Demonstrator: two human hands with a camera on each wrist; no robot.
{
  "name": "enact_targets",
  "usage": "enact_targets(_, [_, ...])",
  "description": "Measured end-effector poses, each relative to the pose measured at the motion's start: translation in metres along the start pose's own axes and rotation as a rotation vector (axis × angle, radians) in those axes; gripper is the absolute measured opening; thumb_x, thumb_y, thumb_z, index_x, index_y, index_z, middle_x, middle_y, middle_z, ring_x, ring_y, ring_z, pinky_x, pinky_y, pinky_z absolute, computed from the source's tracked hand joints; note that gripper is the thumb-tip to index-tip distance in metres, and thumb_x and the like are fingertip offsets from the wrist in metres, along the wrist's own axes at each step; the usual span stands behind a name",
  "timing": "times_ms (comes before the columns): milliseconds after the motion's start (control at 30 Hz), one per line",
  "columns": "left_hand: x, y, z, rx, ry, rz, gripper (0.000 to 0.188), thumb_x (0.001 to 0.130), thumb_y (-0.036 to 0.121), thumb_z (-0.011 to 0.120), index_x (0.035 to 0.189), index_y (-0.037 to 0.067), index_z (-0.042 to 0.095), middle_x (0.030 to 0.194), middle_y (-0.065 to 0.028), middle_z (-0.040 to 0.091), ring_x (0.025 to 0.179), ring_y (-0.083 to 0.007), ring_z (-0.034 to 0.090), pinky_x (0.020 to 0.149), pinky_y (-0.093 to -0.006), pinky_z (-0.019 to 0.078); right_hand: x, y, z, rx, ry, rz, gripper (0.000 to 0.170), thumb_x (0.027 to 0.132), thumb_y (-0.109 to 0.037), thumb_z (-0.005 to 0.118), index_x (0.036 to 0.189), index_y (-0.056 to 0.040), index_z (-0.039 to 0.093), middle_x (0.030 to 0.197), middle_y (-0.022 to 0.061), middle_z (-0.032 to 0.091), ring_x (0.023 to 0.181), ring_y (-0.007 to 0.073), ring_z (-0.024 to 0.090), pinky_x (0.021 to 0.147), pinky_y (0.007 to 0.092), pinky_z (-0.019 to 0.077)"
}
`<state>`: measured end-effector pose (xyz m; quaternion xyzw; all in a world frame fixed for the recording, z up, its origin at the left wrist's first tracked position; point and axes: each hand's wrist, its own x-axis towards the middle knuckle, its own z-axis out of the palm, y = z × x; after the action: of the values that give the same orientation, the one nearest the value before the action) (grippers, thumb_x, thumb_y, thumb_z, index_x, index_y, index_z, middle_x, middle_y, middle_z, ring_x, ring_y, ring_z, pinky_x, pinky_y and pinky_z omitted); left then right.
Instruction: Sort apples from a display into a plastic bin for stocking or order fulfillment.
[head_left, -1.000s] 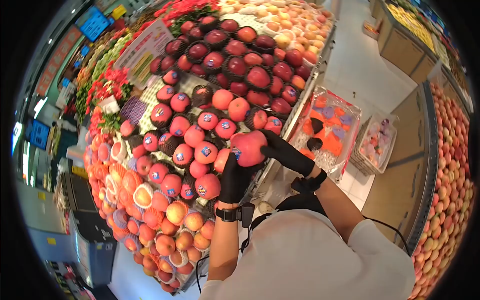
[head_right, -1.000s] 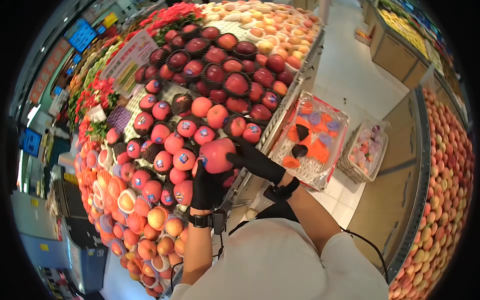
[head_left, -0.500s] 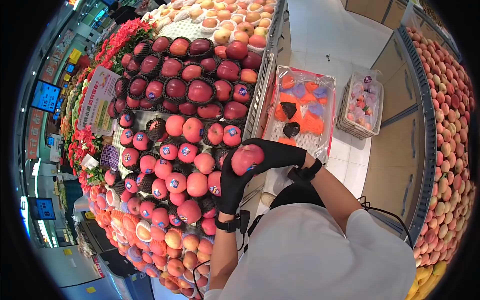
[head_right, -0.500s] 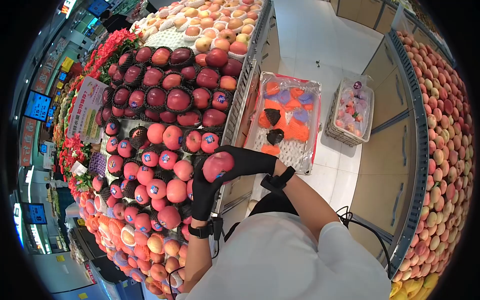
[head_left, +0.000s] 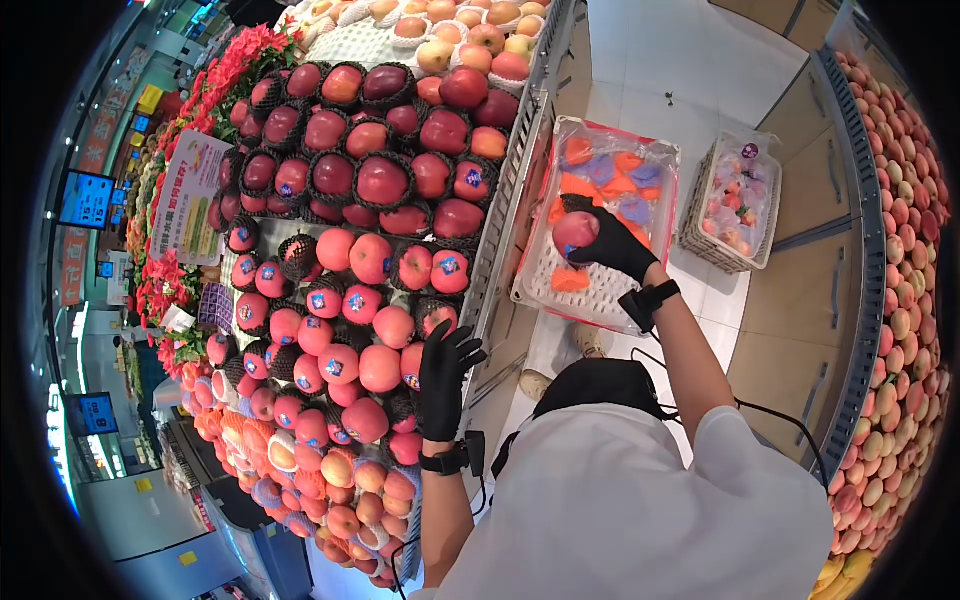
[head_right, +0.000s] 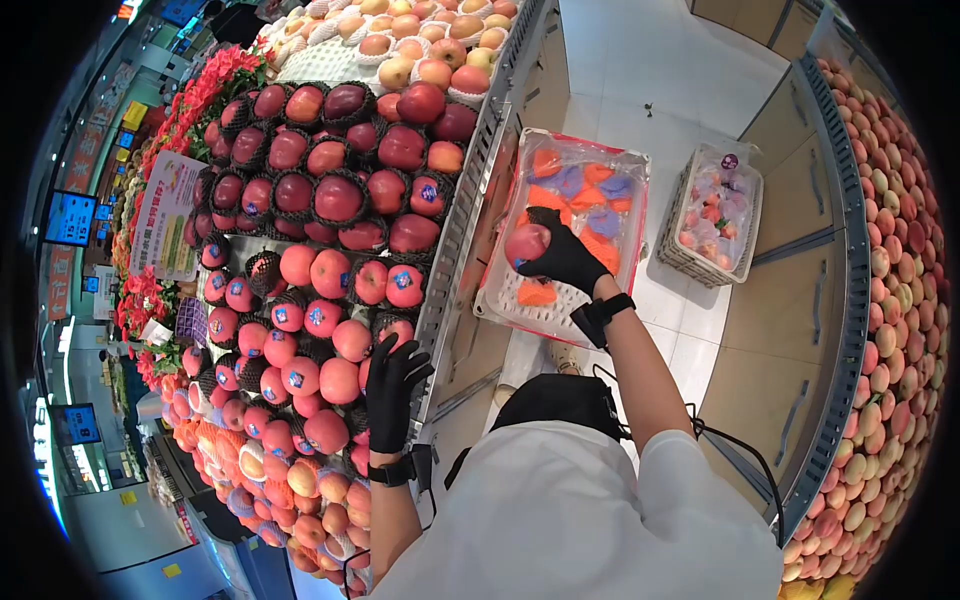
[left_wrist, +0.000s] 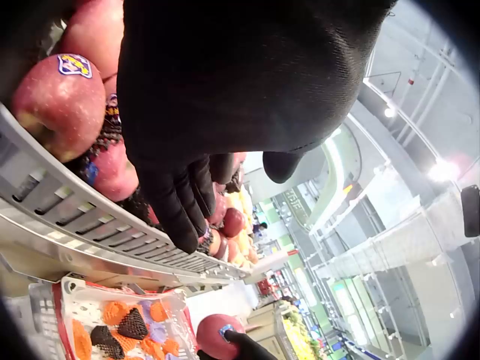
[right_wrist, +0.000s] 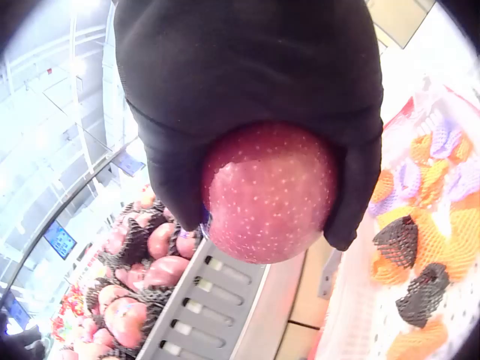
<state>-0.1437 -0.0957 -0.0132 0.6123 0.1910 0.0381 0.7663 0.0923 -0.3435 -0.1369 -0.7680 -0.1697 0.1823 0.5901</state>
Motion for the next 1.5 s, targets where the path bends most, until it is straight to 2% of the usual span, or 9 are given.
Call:
enact_targets(267, [-0.039,-0.034,-0.023,0.075,0.229,-0.095,0.041,0.097,0.013,0.043,0.135,0.000,0.034,0.118,-0.0158,0.056,0.102,-0.0258,0.062,0.086,-0.0373,0.0529,0.034,0.095,-0.008,-0.076,0.005,0.496,0.091,0.053,-0.039,0.086,0.124,-0.0004,0.043,0.107,0.0147,0.059,0.087,0.0246,0.066,0.057,0.0325,0.0571])
enact_targets(333, [-0.050,-0.040,-0.025,0.349,0.235,-0.014,0.041,0.097,0.014,0.043,0.135,0.001,0.034,0.118,-0.0153,0.056,0.101,-0.0250,0.062,0.085,-0.0369,0.0528,0.039,0.126,0.003,-0.072,-0.018,0.586,0.092,0.051,-0.038,0.087,0.123,-0.0023,0.042,0.104,0.0141,0.059,0.080,0.0261,0.066,0.048,0.0342,0.0558])
enact_targets(433, [-0.057,-0.036,-0.018,0.069,0.344,-0.095,0.040,0.097,0.012,0.044,0.134,0.001,0.037,0.118,-0.0134,0.054,0.101,-0.0242,0.062,0.084,-0.0366,0.0523,0.042,0.178,0.023,-0.048,-0.053,0.752,0.097,0.048,-0.035,0.088,0.126,-0.0035,0.039,0.105,0.0135,0.059,0.079,0.0263,0.066,0.044,0.0348,0.0535])
enact_targets(533, [-0.066,-0.040,-0.023,0.134,0.383,-0.124,0.039,0.095,0.011,0.045,0.131,-0.002,0.040,0.119,-0.0127,0.051,0.101,-0.0252,0.062,0.083,-0.0372,0.0526,0.044,0.200,0.042,-0.033,-0.034,0.826,0.096,0.047,-0.034,0.089,0.125,-0.0049,0.042,0.106,0.0129,0.060,0.089,0.0260,0.065,0.057,0.0377,0.0568])
enact_targets(667, [-0.073,-0.038,-0.015,0.077,0.484,-0.180,0.038,0.096,0.013,0.044,0.131,-0.001,0.040,0.116,-0.0134,0.055,0.099,-0.0253,0.063,0.082,-0.0374,0.0535,0.059,0.283,0.081,0.104,0.115,0.393,0.092,0.044,-0.031,0.089,0.121,-0.0057,0.047,0.108,0.0129,0.059,0.103,0.0252,0.060,0.089,0.0376,0.0498])
enact_targets(900, [-0.078,-0.045,-0.016,-0.003,0.590,-0.226,0.040,0.096,0.015,0.046,0.132,0.001,0.038,0.112,-0.0176,0.058,0.097,-0.0281,0.063,0.082,-0.0386,0.0536,0.094,0.254,0.108,-0.162,0.373,0.483,0.089,0.048,-0.037,0.089,0.119,-0.0034,0.048,0.114,0.0161,0.056,0.105,0.0295,0.058,0.091,0.0393,0.0480])
enact_targets(1100, [-0.071,-0.046,-0.013,0.034,0.606,-0.291,0.041,0.096,0.016,0.048,0.132,0.002,0.038,0.111,-0.0173,0.059,0.096,-0.0278,0.063,0.081,-0.0386,0.0536,0.116,0.261,0.127,-0.140,0.258,0.661,0.106,0.048,-0.032,0.090,0.135,-0.0069,0.035,0.128,0.0162,0.048,0.115,0.0319,0.052,0.096,0.0407,0.0453])
enact_targets(1300, [-0.062,-0.045,-0.012,0.065,0.592,-0.312,0.039,0.096,0.014,0.048,0.131,0.001,0.039,0.109,-0.0169,0.060,0.095,-0.0265,0.063,0.081,-0.0384,0.0535,0.112,0.310,0.146,-0.214,0.172,0.522,0.113,0.054,-0.022,0.087,0.147,-0.0222,0.021,0.143,0.0194,0.033,0.125,0.0371,0.044,0.100,0.0426,0.0424])
enact_targets(1500, [-0.049,-0.038,-0.007,0.048,0.573,-0.305,0.039,0.095,0.013,0.049,0.130,0.000,0.040,0.110,-0.0168,0.060,0.095,-0.0262,0.063,0.082,-0.0382,0.0533,0.099,0.288,0.122,-0.160,0.146,0.491,0.087,0.062,-0.023,0.082,0.135,-0.0125,0.037,0.134,0.0187,0.043,0.122,0.0343,0.047,0.096,0.0401,0.0434])
